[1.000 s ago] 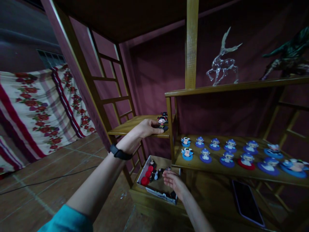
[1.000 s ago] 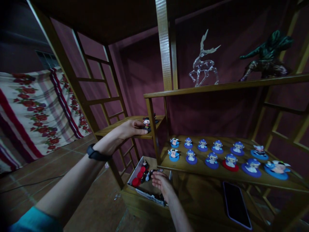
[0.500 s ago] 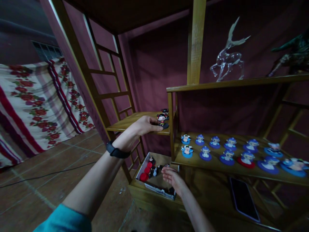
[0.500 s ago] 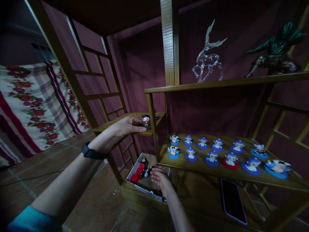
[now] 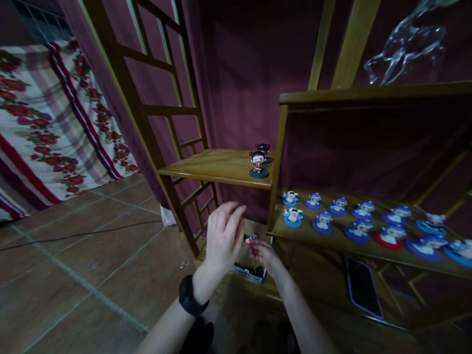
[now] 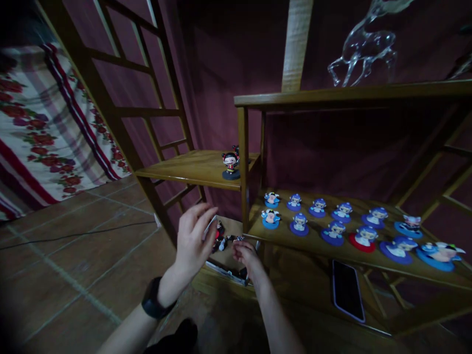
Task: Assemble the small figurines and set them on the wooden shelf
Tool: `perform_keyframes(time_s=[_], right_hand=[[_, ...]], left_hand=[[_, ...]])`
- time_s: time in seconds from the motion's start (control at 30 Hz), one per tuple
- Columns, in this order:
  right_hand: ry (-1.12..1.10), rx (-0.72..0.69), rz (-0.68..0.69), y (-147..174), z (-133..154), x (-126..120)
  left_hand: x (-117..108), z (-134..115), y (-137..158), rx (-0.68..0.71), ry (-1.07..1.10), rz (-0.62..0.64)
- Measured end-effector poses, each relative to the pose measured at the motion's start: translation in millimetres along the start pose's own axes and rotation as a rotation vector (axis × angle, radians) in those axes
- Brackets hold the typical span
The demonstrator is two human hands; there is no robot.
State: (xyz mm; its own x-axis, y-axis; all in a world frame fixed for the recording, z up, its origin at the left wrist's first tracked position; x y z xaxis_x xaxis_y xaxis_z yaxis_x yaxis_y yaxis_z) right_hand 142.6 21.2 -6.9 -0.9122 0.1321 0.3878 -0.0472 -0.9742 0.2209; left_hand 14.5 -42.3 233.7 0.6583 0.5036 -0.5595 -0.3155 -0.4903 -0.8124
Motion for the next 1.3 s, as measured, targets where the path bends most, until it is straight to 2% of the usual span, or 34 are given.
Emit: perform_keyframes(time_s=[0.1,0.2,0.27,0.3,0.4,0.47,0.53,0.6,0.73,0.93,1.13,1.3], right_hand=[[0.327,-0.088,-0.107,-10.8,2.7,-7.9],[0.506,-0.107,-0.139,-20.9,-2.4,-14.3],[0.624,-0.123,-0.131,-23.7,-7.0,-17.7],[0.752,-0.141,-0.118,-23.5,-8.6,-17.9],[1.311,-0.172,-0.01,-18.4,-16.8,-11.0],[1.586,-0.132,0.108,-13.8,-26.4,-4.1],[1.708,-0.072,0.2,-10.2,-34.5,2.1],[1.759,-0.029,0.23,-8.6,-38.5,6.9],[1.813,0.007,0.227,-9.7,-42.5,10.1],[1.853,0.06,0.205,-12.9,-53.3,-0.2],[1.879,0.094,0.188,-13.5,-56.2,-5.0],[1.854,0.081,0.218,-11.6,-52.0,-4.0]], left_hand=[[57.7,14.1,53.3,0.126,-0.062,0.326],[106.0,26.0,95.8,0.238,-0.083,0.537],[129.1,32.5,115.3,0.269,-0.09,0.609],[138.3,35.2,122.6,0.278,-0.092,0.632],[157.7,41.7,137.2,0.293,-0.09,0.669],[166.1,45.4,143.2,0.295,-0.083,0.69],[172.1,48.7,148.2,0.293,-0.07,0.721],[176.2,51.4,152.6,0.285,-0.064,0.745],[181.1,54.6,159.5,0.248,-0.087,0.745],[188.5,56.0,168.6,0.194,-0.067,0.803],[186.0,55.6,169.5,0.168,-0.045,0.794],[186.8,54.4,167.4,0.13,-0.04,0.859]])
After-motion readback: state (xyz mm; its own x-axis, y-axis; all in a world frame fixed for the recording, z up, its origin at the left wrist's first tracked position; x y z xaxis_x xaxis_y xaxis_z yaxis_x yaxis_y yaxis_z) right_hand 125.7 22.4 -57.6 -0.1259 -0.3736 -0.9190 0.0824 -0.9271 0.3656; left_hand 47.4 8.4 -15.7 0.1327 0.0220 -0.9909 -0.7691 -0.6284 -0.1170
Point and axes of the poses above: each hand's wrist, its own y-axis away from the middle knuckle, its own x-axis out of the palm, z = x × y, the point moved 6 cm from there along -y, towards the middle knuckle, and after that the axes turned 1 degree about y, right-handed, at the moved point
